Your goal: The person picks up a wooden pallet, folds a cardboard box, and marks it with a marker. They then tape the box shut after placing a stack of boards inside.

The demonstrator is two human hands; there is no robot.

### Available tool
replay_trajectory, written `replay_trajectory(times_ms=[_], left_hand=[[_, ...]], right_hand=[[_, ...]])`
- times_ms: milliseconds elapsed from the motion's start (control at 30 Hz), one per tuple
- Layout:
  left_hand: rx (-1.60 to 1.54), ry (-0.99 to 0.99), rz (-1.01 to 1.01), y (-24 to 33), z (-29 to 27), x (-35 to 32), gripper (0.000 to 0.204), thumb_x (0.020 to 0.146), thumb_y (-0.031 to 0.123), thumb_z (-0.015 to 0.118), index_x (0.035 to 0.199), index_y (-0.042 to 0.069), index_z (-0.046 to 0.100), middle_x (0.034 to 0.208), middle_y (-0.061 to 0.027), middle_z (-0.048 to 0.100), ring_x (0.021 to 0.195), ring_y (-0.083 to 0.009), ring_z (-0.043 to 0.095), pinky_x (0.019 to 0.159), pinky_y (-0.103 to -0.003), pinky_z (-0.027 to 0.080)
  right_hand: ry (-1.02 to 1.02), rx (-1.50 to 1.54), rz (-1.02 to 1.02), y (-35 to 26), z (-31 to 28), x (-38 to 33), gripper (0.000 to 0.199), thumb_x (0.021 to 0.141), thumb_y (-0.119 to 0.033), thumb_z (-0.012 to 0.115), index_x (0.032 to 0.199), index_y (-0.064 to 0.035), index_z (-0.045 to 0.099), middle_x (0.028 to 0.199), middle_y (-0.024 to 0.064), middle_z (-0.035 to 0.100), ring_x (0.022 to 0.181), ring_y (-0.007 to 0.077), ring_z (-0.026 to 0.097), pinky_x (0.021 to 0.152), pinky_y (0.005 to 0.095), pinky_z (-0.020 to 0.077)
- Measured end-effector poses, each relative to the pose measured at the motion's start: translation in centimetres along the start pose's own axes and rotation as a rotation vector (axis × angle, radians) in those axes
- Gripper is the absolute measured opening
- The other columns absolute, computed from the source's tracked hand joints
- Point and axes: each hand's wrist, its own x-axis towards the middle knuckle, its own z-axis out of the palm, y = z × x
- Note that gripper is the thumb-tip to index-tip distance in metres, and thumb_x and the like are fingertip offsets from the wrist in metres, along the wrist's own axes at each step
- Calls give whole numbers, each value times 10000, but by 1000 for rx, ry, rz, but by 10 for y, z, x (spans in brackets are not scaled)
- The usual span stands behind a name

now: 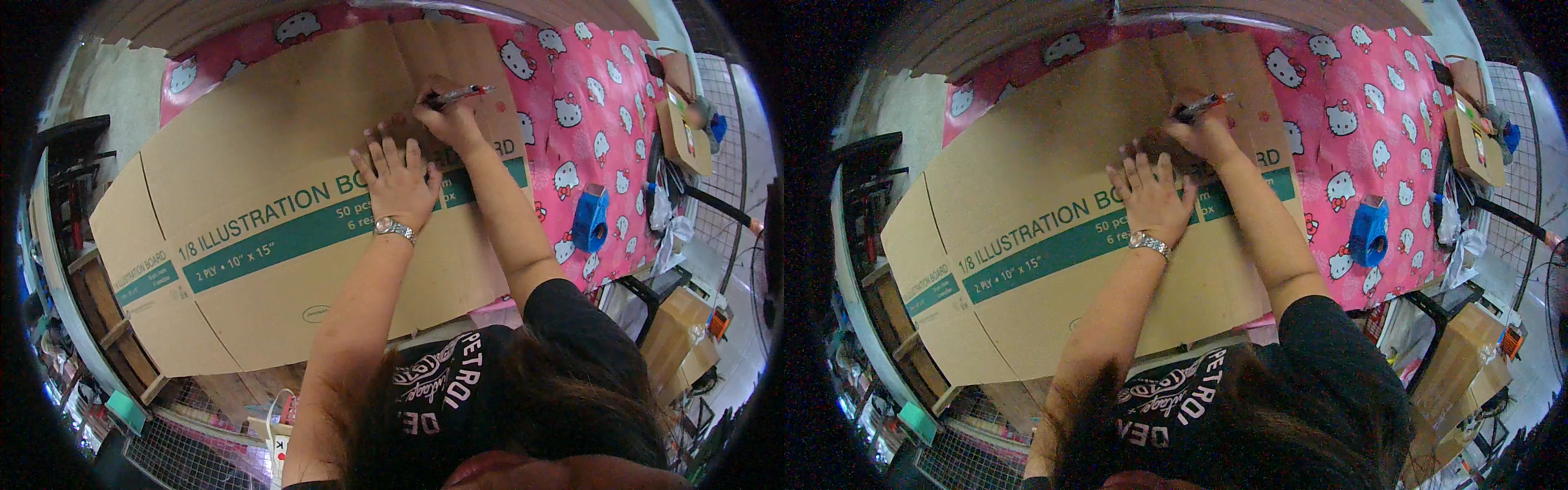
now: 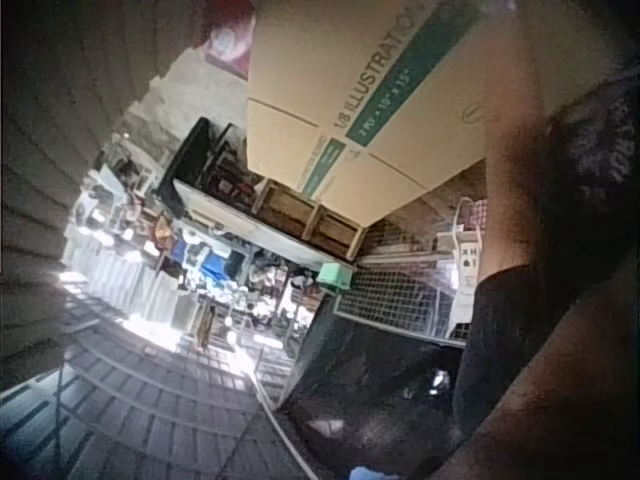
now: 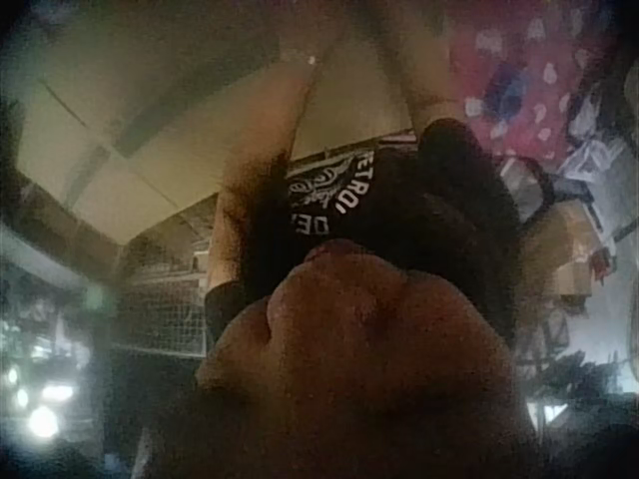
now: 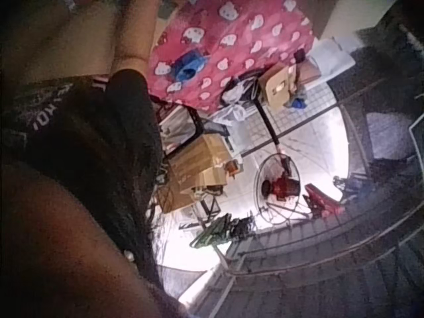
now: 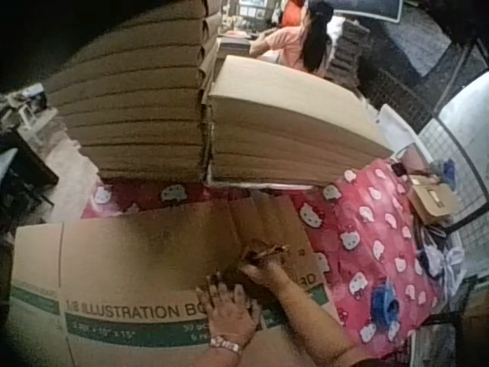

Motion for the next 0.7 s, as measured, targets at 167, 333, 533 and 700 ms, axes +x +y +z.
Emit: replay_trajectory(times_ms=[167,333,533,700], left_hand=[[-7,-25,-1,0,0,1,492,808,393,519,1189,82,513,1424,-247,288,1367,-421,148,1083,-620,12],[4,5,0,1,1,0,488,813,396,510,1189,86,513,1420,-247,296,1367,-423,145,1083,-619,6],[18,-14,-8,2,2,1,494,821,408,492,1197,90,523,1417,-246,307,1369,-414,150,1083,-616,3],[22,-21,-17,1,1,-1,497,819,404,489,1200,89,538,1411,-248,319,1373,-407,149,1085,-611,8]], right_hand=[[13,-17,57,-7,0,-2,174,691,-61,680,742,-48,514,675,40,525,615,132,508,563,282,416],[65,-16,53,-12,1,1,196,681,-68,694,758,-48,515,676,50,533,611,153,517,566,288,420],[73,-63,58,-4,0,-2,198,704,-84,698,818,-56,538,731,42,554,647,147,524,576,297,419],[377,778,526,-9,-31,10,144,748,-51,676,823,-57,553,767,31,607,651,144,551,569,273,435]])
